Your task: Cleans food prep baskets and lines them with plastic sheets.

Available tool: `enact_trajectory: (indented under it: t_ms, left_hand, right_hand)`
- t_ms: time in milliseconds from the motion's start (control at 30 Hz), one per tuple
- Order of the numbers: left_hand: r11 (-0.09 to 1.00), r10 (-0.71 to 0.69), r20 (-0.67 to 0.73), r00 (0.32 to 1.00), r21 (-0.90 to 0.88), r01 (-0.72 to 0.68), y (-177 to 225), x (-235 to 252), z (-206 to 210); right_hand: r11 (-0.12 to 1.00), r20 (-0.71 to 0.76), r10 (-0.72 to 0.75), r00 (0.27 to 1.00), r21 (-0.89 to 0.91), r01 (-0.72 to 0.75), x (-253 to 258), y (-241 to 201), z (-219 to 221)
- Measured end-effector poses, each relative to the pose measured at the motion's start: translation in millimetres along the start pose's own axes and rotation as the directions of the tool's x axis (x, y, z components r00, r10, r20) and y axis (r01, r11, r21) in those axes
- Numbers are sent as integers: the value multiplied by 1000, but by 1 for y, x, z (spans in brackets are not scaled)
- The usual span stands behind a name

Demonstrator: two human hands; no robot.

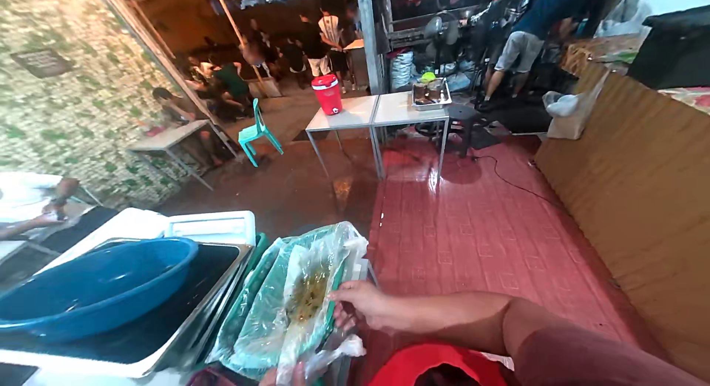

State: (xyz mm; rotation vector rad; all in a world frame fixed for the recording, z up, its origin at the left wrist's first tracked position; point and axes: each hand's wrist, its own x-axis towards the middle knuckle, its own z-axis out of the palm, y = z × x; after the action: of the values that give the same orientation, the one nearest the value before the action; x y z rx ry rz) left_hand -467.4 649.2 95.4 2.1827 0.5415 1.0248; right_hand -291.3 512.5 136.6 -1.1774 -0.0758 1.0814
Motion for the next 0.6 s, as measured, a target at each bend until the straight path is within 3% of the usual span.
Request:
enact_trajectory:
  t_ms: [200,433,600]
  left_hand:
    - [995,-51,-23,998,82,52,6,-4,0]
    - [993,120,-3,993,2,-120,1,-10,18]
    - [992,109,-43,993,73,-105,5,-19,27]
  right_hand:
    - [977,13,61,998,-206,-57,7,-18,-17]
    - [979,-20,6,1000,-202,-10,10,-24,-13]
    - [982,-20,-22,1000,-189,17,10,-32,-15]
